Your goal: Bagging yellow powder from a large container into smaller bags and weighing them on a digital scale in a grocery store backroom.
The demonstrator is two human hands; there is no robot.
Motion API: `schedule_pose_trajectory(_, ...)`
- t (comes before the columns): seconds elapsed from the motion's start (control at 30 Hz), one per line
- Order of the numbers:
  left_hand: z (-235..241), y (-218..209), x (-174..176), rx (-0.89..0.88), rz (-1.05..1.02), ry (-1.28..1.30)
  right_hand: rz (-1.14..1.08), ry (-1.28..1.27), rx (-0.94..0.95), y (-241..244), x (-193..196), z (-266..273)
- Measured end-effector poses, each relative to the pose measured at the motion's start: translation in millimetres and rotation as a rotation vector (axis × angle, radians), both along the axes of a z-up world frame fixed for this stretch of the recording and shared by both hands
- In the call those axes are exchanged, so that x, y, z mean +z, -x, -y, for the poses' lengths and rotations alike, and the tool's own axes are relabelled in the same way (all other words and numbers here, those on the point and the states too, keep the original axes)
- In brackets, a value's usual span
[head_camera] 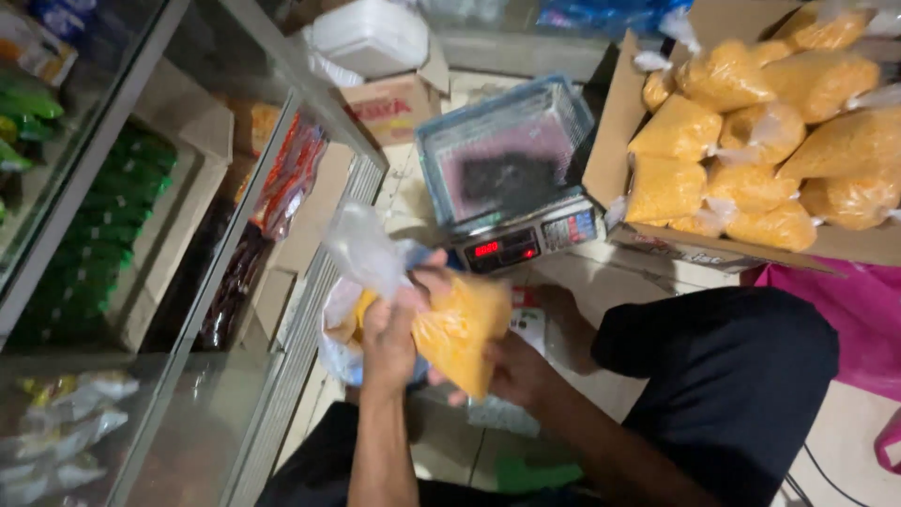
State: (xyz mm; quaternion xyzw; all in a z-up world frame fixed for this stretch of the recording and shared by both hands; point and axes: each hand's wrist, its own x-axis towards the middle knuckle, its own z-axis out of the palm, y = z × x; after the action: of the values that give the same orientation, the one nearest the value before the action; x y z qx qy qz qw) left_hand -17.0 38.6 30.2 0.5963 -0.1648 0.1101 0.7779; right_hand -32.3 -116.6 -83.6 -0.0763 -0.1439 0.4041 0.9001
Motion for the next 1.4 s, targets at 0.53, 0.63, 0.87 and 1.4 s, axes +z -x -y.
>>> schedule_pose_trajectory(0.53, -38, 14, -23, 0.386, -0.214, 0.347, 0.593, 0.728, -0.626, -8, -8, 10)
schedule_pose_trajectory(0.63, -32, 24, -27, 0.228, -0.087, 0.335, -0.101, 0.177, -0.055, 8, -7, 1)
schedule_pose_trajectory(0.87, -36, 34, -22, 0.132, -0.197, 0.259, 0.228, 0.584, -0.567, 19, 19, -21)
schedule_pose_trajectory(1.4, -30, 46, -21, 0.096, -0.191, 0.284, -0.273, 0.271, -0.147, 31, 52, -13)
